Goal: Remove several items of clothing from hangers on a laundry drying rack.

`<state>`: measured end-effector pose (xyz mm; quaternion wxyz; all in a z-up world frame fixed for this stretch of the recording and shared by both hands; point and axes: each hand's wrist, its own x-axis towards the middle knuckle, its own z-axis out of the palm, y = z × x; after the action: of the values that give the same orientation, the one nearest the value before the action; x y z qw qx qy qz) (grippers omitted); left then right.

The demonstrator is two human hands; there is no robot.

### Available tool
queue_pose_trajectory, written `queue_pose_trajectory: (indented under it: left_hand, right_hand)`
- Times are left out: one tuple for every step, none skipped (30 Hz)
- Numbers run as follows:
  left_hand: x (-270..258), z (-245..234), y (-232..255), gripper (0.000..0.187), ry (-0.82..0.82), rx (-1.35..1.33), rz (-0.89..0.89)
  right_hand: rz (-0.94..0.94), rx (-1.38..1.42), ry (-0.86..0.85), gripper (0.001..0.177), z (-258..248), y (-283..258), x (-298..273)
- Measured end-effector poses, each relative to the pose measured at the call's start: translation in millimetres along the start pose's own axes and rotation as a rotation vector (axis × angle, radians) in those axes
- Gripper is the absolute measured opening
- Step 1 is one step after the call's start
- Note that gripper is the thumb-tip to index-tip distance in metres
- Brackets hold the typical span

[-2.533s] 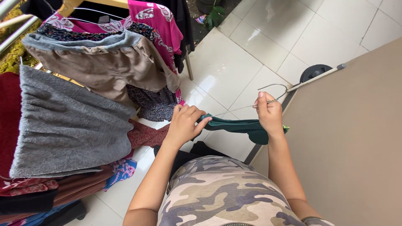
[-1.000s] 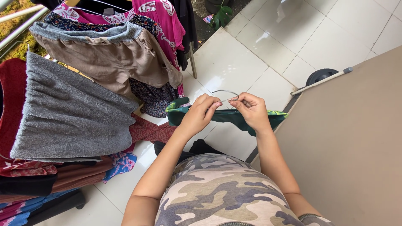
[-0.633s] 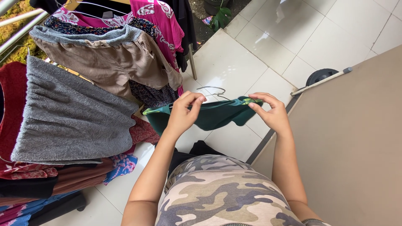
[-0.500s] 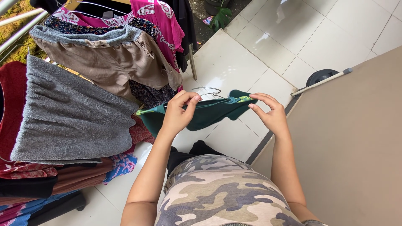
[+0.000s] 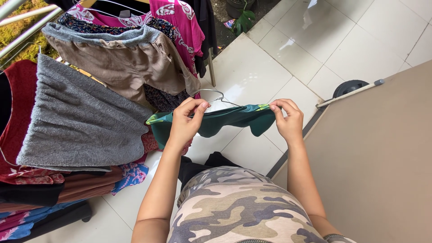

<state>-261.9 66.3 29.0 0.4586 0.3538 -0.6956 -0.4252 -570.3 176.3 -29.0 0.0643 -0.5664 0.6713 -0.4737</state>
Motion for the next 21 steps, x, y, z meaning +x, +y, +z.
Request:
queue_pose_trajectory:
  left_hand:
    - [-1,1,0,0.012,0.003,0.000,0.000]
    - [-3,1,-1,0.012,0.008,-0.004,-0.006]
    - [-4,2,-1,0.013,0.010,-0.009,-0.010]
    - [-4,1,-6,0.013,0.010,-0.009,-0.009]
    - [-5,0,-10,0.012,0.008,-0.040,-0.022]
    - [-6,-1,-14,0.012,0.006,-0.072,-0.035]
    - [-6,0,-12,0.012,0.005,-0.072,-0.037]
    - [-6,0,-9,0.012,0.007,-0.084,-0.036]
    - [-5,1,-7,0.012,0.010,-0.098,-0.033]
    - [-7,2,-10,0.012,0.011,-0.099,-0.034]
    - [-7,3,-12,0.011,0.006,-0.114,-0.025]
    - [-8,5,-15,0.010,0.001,-0.130,-0.016]
    - [-8,5,-13,0.010,-0.002,-0.132,-0.016]
    - [-8,5,-11,0.010,-0.008,-0.131,0.001]
    - [-8,6,-9,0.010,-0.012,-0.129,0.018]
    - [-8,6,-11,0.010,-0.015,-0.131,0.018]
    - [-9,6,-13,0.010,-0.003,-0.142,-0.018]
    - [-10,6,-16,0.010,0.010,-0.152,-0.053]
    - [-10,8,-18,0.010,0.011,-0.152,-0.052]
    - [-10,11,-21,0.010,0.004,-0.131,-0.032]
    - [-12,14,-23,0.009,-0.003,-0.110,-0.014]
  right_hand:
    - [-0.002,0.001,-0.002,0.006,-1,0,1]
    - [0.013,0.027,0.039,0.006,-1,1,2]
    - [0.030,0.051,0.083,0.007,-2,1,3]
    - [0.030,0.051,0.084,0.007,-3,4,3]
    - [0.056,0.075,0.112,0.007,-5,6,2]
    - [0.082,0.099,0.140,0.007,-7,9,2]
    - [0.084,0.099,0.139,0.007,-9,12,2]
    - [0.080,0.080,0.171,0.006,-11,15,2]
    - [0.073,0.060,0.202,0.006,-13,18,3]
    - [0.073,0.059,0.201,0.006,-14,22,1]
    - [0.093,0.070,0.222,0.005,-16,27,0]
    - [0.113,0.081,0.244,0.004,-17,32,-1]
    - [0.114,0.079,0.246,0.004,-18,32,-2]
    - [0.116,0.027,0.232,0.002,-18,33,-3]
    - [0.117,-0.024,0.218,0.004,-19,33,-3]
    - [0.118,-0.026,0.220,0.004,-22,31,-5]
    - [0.112,-0.091,0.184,0.005,-25,30,-5]
    - [0.106,-0.156,0.147,0.006,-27,28,-6]
    - [0.104,-0.156,0.148,0.006,-27,16,-5]
    - [0.079,-0.108,0.133,0.009,-26,3,-4]
    - [0.055,-0.061,0.116,0.014,-26,-10,-4]
